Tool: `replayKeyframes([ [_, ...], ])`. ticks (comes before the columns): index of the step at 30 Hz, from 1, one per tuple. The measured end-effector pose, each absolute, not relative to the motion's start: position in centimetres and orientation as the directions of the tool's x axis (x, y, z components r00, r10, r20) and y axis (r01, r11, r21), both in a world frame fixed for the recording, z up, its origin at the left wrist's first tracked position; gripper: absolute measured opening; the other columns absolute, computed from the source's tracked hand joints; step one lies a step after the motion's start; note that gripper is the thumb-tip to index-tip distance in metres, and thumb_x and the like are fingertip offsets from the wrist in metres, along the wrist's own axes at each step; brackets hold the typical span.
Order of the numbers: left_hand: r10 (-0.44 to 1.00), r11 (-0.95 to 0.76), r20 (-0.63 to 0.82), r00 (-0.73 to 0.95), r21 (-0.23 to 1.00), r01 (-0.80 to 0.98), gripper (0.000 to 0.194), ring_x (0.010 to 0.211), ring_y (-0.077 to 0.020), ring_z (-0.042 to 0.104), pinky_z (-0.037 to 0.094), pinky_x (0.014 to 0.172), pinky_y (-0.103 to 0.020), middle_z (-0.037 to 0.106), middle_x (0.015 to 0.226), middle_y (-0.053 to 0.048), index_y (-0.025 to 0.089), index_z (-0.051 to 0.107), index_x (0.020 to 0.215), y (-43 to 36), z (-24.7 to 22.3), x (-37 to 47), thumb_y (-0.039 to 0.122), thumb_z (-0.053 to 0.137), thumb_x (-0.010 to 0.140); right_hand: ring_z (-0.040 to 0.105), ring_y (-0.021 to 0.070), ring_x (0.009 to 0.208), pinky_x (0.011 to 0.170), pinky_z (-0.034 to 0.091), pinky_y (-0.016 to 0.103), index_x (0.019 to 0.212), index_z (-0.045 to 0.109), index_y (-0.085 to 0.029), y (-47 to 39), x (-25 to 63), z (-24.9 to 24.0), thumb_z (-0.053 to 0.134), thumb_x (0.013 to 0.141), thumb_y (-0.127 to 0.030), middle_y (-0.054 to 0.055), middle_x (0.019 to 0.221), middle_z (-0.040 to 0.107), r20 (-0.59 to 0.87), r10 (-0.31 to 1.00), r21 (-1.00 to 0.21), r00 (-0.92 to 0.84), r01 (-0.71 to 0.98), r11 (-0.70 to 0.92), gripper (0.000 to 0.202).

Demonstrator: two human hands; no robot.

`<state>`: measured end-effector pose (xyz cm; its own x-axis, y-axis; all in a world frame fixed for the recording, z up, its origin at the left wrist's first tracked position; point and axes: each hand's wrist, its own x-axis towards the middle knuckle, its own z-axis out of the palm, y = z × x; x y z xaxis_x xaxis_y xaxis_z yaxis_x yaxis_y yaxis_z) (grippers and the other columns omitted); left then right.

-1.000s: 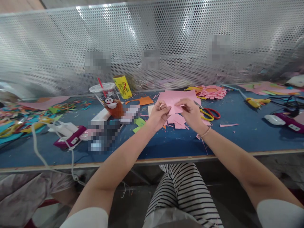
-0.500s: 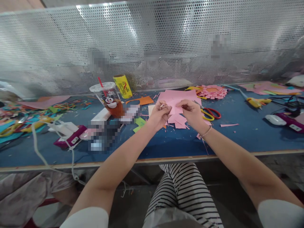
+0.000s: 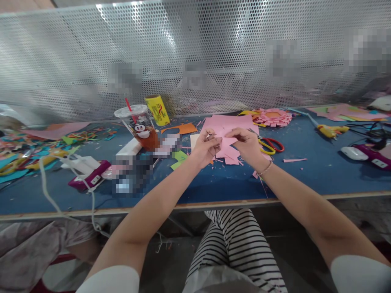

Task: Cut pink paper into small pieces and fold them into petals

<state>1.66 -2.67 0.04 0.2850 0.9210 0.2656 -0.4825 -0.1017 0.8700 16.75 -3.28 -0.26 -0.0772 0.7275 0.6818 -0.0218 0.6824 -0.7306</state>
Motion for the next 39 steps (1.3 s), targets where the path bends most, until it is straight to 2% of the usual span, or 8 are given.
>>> replayKeyframes([
  [2,0.916,-0.098,0.267,0.301,0.874,-0.476,0.032,0.055,-0.0056,0.052,0.045,0.057,-0.022,0.050,0.059,0.008,0.023,0.047,0.083,-2.74,0.10,1.64,0.019,0.071,0.061,0.056,0.0119,0.073,0.070,0.045,0.029,0.075,0.064,-0.023,-3.29,16.76,-0.28,0.061,0.069,-0.013,-0.001,0.076,0.061,0.690,0.718,-0.722,-0.089,-0.005,0.692,0.012],
  [11,0.866,0.107,0.164,0.471,0.862,-0.496,0.036,0.050,-0.0049,0.052,0.043,0.049,-0.018,0.056,0.063,0.006,0.019,0.047,0.086,-3.01,0.84,1.36,0.012,0.069,0.058,0.056,0.0112,0.071,0.065,0.044,0.027,0.070,0.063,-0.019,-3.66,16.80,0.15,0.063,0.065,-0.012,0.000,0.074,0.060,0.702,0.692,-0.707,-0.169,-0.045,0.706,0.009],
  [21,0.862,0.090,0.177,0.475,0.869,-0.487,0.035,0.054,-0.0057,0.056,0.043,0.050,-0.016,0.058,0.066,0.005,0.019,0.048,0.085,-2.77,0.50,1.21,0.010,0.068,0.058,0.057,0.0103,0.072,0.066,0.045,0.025,0.075,0.063,-0.022,-3.11,17.06,-0.31,0.064,0.067,-0.010,-0.002,0.076,0.062,0.736,0.644,-0.672,-0.207,-0.108,0.733,0.014],
  [28,0.860,0.103,0.177,0.479,0.859,-0.502,0.033,0.053,-0.0058,0.057,0.044,0.050,-0.017,0.058,0.067,0.005,0.019,0.048,0.085,-2.72,0.55,1.14,0.010,0.067,0.060,0.056,0.0105,0.070,0.065,0.044,0.026,0.074,0.063,-0.021,-3.32,16.86,-0.07,0.067,0.067,-0.016,-0.001,0.073,0.061,0.718,0.664,-0.691,-0.209,-0.098,0.716,0.010],
  [39,0.831,0.111,0.209,0.515,0.845,-0.523,0.033,0.056,-0.0054,0.056,0.044,0.051,-0.017,0.058,0.070,0.004,0.019,0.049,0.087,-2.90,0.67,1.06,0.008,0.065,0.061,0.056,0.0090,0.065,0.061,0.045,0.024,0.069,0.065,-0.021,-3.28,16.86,0.08,0.067,0.065,-0.013,-0.002,0.069,0.062,0.719,0.676,-0.694,-0.159,-0.124,0.709,0.010],
])
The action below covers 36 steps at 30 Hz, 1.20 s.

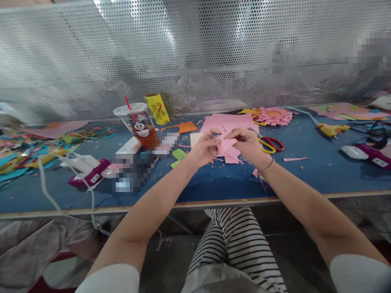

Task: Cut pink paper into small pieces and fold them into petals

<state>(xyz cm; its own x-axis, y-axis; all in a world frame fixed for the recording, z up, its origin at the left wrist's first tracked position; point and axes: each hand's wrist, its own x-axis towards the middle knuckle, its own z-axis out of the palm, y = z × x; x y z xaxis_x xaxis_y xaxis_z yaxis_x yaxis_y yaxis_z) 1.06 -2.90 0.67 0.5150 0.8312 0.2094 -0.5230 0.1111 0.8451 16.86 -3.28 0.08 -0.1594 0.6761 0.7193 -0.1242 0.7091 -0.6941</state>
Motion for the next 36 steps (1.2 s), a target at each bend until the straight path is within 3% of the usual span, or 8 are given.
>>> replayKeyframes([
  [10,0.834,0.097,0.211,0.509,0.853,-0.512,0.032,0.057,-0.0064,0.056,0.047,0.055,-0.019,0.056,0.065,0.005,0.020,0.048,0.086,-2.8,0.5,1.2,0.011,0.067,0.061,0.054,0.0080,0.061,0.056,0.043,0.022,0.078,0.064,-0.023,-2.6,16.9,-0.5,0.068,0.062,-0.012,-0.004,0.069,0.061,0.693,0.712,-0.721,-0.115,-0.096,0.686,0.020],
  [20,0.838,0.098,0.194,0.509,0.865,-0.491,0.033,0.060,-0.0071,0.057,0.045,0.056,-0.020,0.058,0.072,0.004,0.020,0.047,0.085,-2.9,0.5,1.3,0.010,0.066,0.060,0.057,0.0100,0.066,0.063,0.046,0.026,0.068,0.064,-0.022,-3.5,16.8,0.2,0.067,0.064,-0.017,-0.002,0.069,0.062,0.711,0.684,-0.702,-0.162,-0.111,0.704,0.007],
  [32,0.860,0.099,0.176,0.479,0.864,-0.495,0.035,0.053,-0.0052,0.053,0.044,0.054,-0.019,0.055,0.064,0.006,0.020,0.048,0.085,-2.7,0.6,1.1,0.009,0.067,0.058,0.055,0.0096,0.064,0.061,0.046,0.026,0.072,0.069,-0.023,-2.7,16.9,-0.5,0.070,0.063,-0.020,-0.002,0.068,0.062,0.694,0.700,-0.720,-0.170,-0.150,0.678,0.009],
  [36,0.850,0.099,0.190,0.492,0.859,-0.502,0.035,0.055,-0.0057,0.054,0.045,0.054,-0.019,0.056,0.066,0.006,0.019,0.048,0.085,-2.7,0.5,1.2,0.009,0.068,0.058,0.052,0.0073,0.060,0.055,0.043,0.021,0.079,0.067,-0.024,-2.3,16.8,-0.9,0.070,0.061,-0.017,-0.004,0.068,0.060,0.662,0.739,-0.745,-0.126,-0.214,0.632,0.020],
])
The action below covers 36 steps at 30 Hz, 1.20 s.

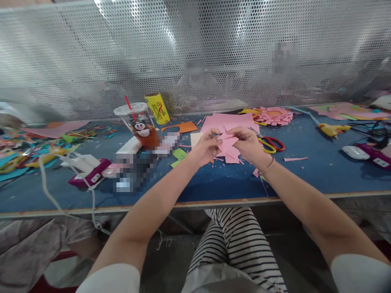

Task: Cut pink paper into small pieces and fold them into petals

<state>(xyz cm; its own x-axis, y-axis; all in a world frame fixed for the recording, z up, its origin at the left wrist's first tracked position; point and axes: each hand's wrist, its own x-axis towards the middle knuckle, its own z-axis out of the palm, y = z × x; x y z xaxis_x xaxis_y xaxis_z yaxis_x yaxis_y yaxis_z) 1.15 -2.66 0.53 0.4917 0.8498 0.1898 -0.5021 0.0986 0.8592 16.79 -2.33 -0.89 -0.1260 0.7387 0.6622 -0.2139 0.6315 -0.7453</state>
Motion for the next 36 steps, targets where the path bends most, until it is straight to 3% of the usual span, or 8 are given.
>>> replayKeyframes([
  [15,0.867,-0.004,0.240,0.436,0.879,-0.476,0.032,0.055,-0.0047,0.054,0.048,0.057,-0.019,0.055,0.064,0.006,0.020,0.048,0.082,-3.1,0.7,1.4,0.014,0.070,0.060,0.052,0.0064,0.059,0.056,0.046,0.020,0.075,0.058,-0.021,-2.7,16.4,-0.3,0.073,0.057,-0.020,-0.005,0.067,0.056,0.452,0.850,-0.827,-0.271,-0.484,0.286,0.023],
  [20,0.864,0.023,0.228,0.448,0.873,-0.488,0.031,0.054,-0.0036,0.054,0.049,0.056,-0.017,0.052,0.063,0.007,0.019,0.048,0.081,-3.3,0.8,1.5,0.011,0.068,0.059,0.053,0.0067,0.060,0.055,0.046,0.020,0.075,0.056,-0.022,-2.7,16.4,-0.3,0.073,0.057,-0.019,-0.005,0.069,0.055,0.441,0.854,-0.820,-0.276,-0.511,0.258,0.025],
  [25,0.889,0.046,0.209,0.407,0.845,-0.533,0.031,0.055,-0.0033,0.054,0.050,0.060,-0.017,0.054,0.065,0.007,0.021,0.049,0.084,-3.5,0.9,1.5,0.006,0.064,0.061,0.052,0.0072,0.063,0.056,0.045,0.020,0.074,0.054,-0.022,-2.4,16.5,-0.4,0.072,0.056,-0.017,-0.005,0.074,0.056,0.471,0.865,-0.801,-0.174,-0.496,0.336,0.026],
  [29,0.892,-0.114,0.329,0.310,0.827,-0.551,0.031,0.069,-0.0063,0.060,0.050,0.069,-0.021,0.062,0.078,0.004,0.021,0.053,0.085,-3.5,0.8,1.8,0.005,0.065,0.060,0.051,0.0063,0.061,0.056,0.045,0.020,0.077,0.051,-0.024,-1.8,16.5,-0.7,0.067,0.060,-0.016,-0.006,0.074,0.054,0.499,0.865,-0.772,-0.053,-0.481,0.415,0.024],
  [36,0.892,-0.425,0.451,0.010,0.847,-0.319,0.022,0.084,-0.0106,0.059,0.046,0.080,-0.024,0.066,0.085,0.001,0.023,0.069,0.079,-3.7,0.1,2.6,0.012,0.069,0.060,0.055,0.0081,0.068,0.061,0.048,0.021,0.078,0.051,-0.025,-3.1,14.9,-0.9,0.067,0.063,-0.020,-0.005,0.076,0.056,0.471,0.882,-0.747,-0.012,-0.538,0.392,0.022],
])
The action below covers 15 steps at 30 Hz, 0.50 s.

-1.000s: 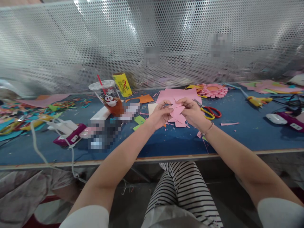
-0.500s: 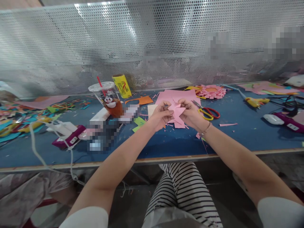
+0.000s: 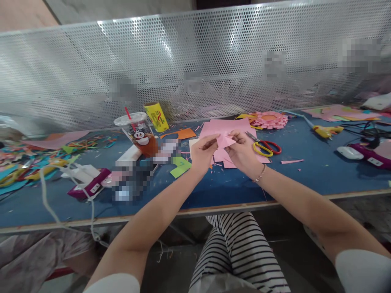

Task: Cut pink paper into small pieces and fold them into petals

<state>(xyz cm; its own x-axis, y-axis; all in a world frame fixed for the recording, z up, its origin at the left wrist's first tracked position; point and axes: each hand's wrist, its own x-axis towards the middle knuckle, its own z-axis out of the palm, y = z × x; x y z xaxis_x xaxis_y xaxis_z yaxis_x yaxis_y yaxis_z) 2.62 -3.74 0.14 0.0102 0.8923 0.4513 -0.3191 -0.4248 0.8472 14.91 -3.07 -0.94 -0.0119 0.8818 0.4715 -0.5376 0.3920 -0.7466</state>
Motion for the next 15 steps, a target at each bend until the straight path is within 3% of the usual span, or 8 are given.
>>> replayKeyframes([
  [3,0.860,-0.509,0.502,-0.090,0.831,-0.225,0.017,0.089,-0.0113,0.057,0.045,0.084,-0.024,0.065,0.089,0.001,0.024,0.071,0.075,-4.3,-0.1,2.6,0.013,0.068,0.062,0.055,0.0074,0.067,0.062,0.048,0.020,0.076,0.052,-0.025,-4.1,14.2,-0.9,0.069,0.062,-0.019,-0.005,0.074,0.055,0.440,0.898,-0.717,-0.012,-0.607,0.343,0.022],
  [7,0.822,-0.569,0.563,-0.086,0.809,-0.149,0.018,0.088,-0.0116,0.056,0.046,0.080,-0.025,0.064,0.090,0.001,0.028,0.071,0.077,-4.9,-0.1,2.5,0.015,0.065,0.065,0.054,0.0062,0.064,0.061,0.047,0.018,0.075,0.053,-0.025,-4.6,13.8,-0.9,0.068,0.064,-0.018,-0.007,0.071,0.055,0.417,0.909,-0.700,-0.020,-0.644,0.307,0.020],
  [15,0.777,-0.629,0.608,-0.161,0.760,-0.164,0.018,0.080,-0.0096,0.057,0.046,0.074,-0.022,0.063,0.083,0.002,0.027,0.071,0.073,-5.1,-0.2,3.0,0.013,0.069,0.062,0.053,0.0047,0.062,0.056,0.045,0.014,0.071,0.058,-0.023,-5.0,13.8,-0.3,0.073,0.057,-0.012,-0.007,0.067,0.057,0.341,0.939,-0.650,-0.053,-0.735,0.195,0.023],
])
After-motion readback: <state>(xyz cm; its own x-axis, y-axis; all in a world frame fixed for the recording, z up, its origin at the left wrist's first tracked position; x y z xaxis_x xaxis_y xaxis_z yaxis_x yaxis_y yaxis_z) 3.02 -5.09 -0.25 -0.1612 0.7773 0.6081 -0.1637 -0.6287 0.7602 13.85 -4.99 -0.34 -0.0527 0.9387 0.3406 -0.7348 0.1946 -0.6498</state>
